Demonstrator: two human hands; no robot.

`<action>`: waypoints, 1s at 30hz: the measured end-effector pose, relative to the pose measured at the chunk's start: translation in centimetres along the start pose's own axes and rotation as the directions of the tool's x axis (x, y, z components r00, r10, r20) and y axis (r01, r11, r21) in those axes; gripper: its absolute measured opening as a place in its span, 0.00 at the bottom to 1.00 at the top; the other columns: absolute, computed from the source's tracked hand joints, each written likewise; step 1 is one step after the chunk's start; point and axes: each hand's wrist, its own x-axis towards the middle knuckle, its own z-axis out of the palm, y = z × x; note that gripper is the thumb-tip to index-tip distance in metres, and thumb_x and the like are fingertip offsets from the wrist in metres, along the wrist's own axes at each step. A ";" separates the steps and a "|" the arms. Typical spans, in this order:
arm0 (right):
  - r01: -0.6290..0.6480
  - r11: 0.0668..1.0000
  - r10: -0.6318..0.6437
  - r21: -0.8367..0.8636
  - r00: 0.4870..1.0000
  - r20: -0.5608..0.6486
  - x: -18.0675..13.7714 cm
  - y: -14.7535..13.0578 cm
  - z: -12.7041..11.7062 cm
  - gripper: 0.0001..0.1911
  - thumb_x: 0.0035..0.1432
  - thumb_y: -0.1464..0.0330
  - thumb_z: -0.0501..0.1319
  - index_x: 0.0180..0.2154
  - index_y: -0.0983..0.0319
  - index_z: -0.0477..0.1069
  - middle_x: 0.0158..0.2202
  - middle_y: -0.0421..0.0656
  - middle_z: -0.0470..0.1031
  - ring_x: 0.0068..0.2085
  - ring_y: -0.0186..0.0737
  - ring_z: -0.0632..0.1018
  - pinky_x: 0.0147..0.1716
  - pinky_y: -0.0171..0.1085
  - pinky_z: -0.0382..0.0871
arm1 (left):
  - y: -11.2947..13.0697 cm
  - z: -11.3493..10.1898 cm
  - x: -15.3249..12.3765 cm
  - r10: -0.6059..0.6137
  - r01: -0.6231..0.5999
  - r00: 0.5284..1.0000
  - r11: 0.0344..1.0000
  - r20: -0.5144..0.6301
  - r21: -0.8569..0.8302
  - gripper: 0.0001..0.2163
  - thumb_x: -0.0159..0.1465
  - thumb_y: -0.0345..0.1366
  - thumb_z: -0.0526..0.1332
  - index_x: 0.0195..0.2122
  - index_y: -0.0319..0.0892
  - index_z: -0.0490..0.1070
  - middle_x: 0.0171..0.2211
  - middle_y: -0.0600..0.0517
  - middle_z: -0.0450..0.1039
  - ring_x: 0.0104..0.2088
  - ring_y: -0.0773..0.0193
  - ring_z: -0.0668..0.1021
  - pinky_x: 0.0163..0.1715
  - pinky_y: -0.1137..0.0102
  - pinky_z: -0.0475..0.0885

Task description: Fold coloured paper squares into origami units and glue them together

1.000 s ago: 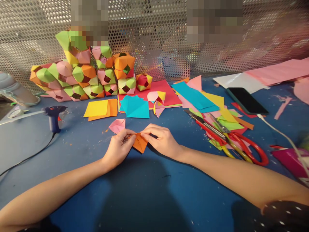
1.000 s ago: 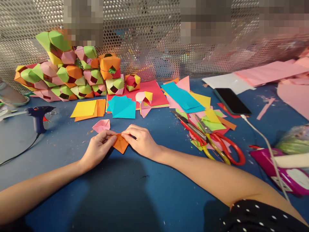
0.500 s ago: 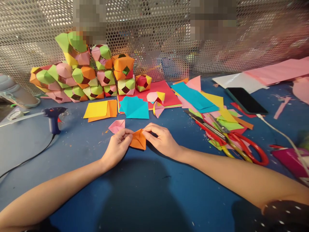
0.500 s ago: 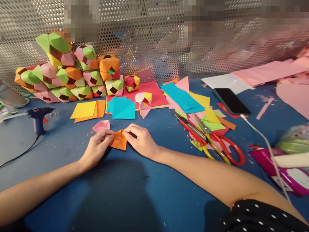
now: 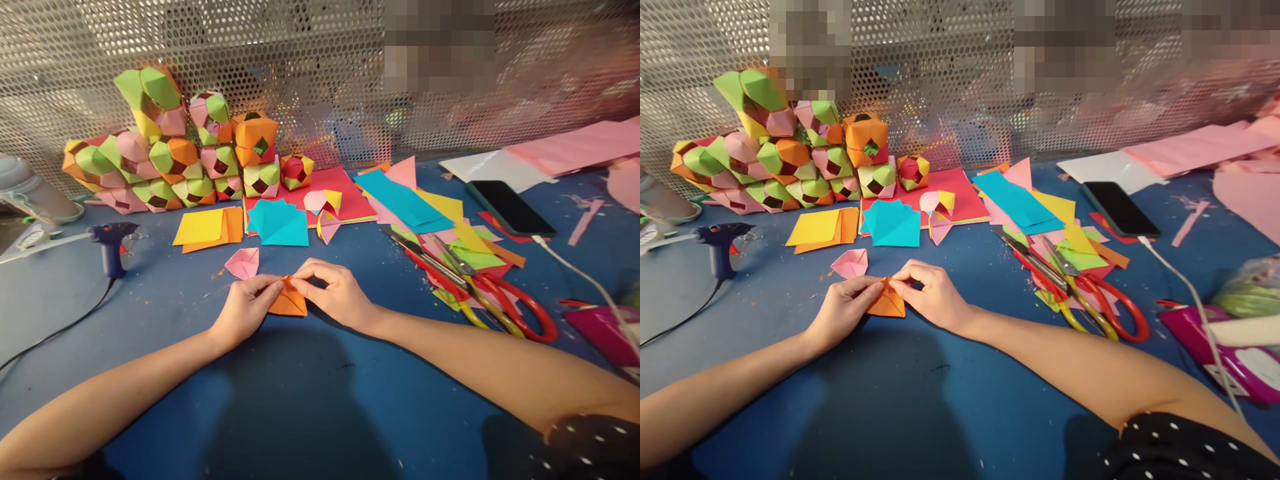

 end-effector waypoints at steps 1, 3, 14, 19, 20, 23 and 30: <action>-0.018 1.000 0.017 0.021 1.000 0.007 0.0 0.0 0.0 0.05 0.58 0.71 0.58 0.30 0.61 0.72 0.29 0.41 0.73 0.32 0.34 0.74 0.33 0.34 0.68 | 0.0 0.0 0.0 -0.007 0.007 1.000 1.000 0.002 -0.010 0.12 0.62 0.40 0.57 0.36 0.40 0.77 0.31 0.51 0.78 0.34 0.62 0.78 0.37 0.71 0.72; -0.042 0.997 0.041 0.065 0.999 0.022 0.1 0.0 -0.1 0.05 0.58 0.70 0.57 0.32 0.61 0.72 0.31 0.41 0.73 0.34 0.34 0.74 0.34 0.34 0.69 | 0.1 0.0 0.1 -0.022 0.022 1.000 0.999 0.021 -0.033 0.12 0.61 0.41 0.57 0.35 0.40 0.77 0.30 0.51 0.78 0.33 0.62 0.77 0.35 0.71 0.72; -0.112 0.984 0.109 0.137 0.993 0.034 -0.1 -0.3 -0.1 0.05 0.58 0.68 0.58 0.31 0.60 0.72 0.31 0.40 0.73 0.33 0.34 0.74 0.33 0.34 0.69 | -0.2 0.1 0.4 -0.170 0.198 0.978 0.935 0.117 -0.294 0.13 0.57 0.44 0.62 0.34 0.39 0.78 0.28 0.50 0.78 0.31 0.62 0.77 0.32 0.70 0.72; -0.140 0.987 0.139 0.078 0.990 0.016 0.0 -0.2 0.0 0.05 0.57 0.69 0.59 0.29 0.61 0.70 0.28 0.39 0.70 0.29 0.32 0.71 0.29 0.32 0.67 | -0.3 0.3 0.4 -0.206 0.219 0.976 0.903 0.077 -0.370 0.13 0.57 0.43 0.62 0.34 0.39 0.77 0.29 0.50 0.77 0.30 0.65 0.76 0.30 0.72 0.71; -0.137 0.989 0.136 0.063 0.991 0.010 0.0 -0.2 0.1 0.06 0.57 0.69 0.59 0.28 0.62 0.70 0.27 0.39 0.70 0.29 0.32 0.71 0.29 0.32 0.66 | -0.2 0.3 0.4 -0.197 0.210 0.978 0.917 0.070 -0.338 0.12 0.57 0.43 0.62 0.34 0.39 0.77 0.29 0.51 0.77 0.29 0.65 0.76 0.30 0.73 0.71; -0.124 0.991 0.124 0.039 0.992 0.003 -0.1 -0.2 0.1 0.07 0.57 0.69 0.58 0.27 0.62 0.69 0.26 0.39 0.70 0.28 0.32 0.70 0.27 0.32 0.65 | -0.1 0.2 0.3 -0.150 0.158 0.987 0.962 0.051 -0.222 0.13 0.58 0.44 0.61 0.32 0.39 0.77 0.28 0.52 0.77 0.28 0.66 0.75 0.28 0.74 0.70; -0.105 0.992 0.104 0.064 0.994 0.013 -0.2 -0.3 0.2 0.07 0.56 0.69 0.58 0.26 0.61 0.68 0.25 0.39 0.69 0.27 0.32 0.71 0.27 0.32 0.66 | -0.4 0.2 0.3 -0.108 0.119 0.991 0.981 0.079 -0.154 0.13 0.59 0.44 0.59 0.34 0.40 0.77 0.33 0.51 0.79 0.33 0.62 0.77 0.32 0.72 0.72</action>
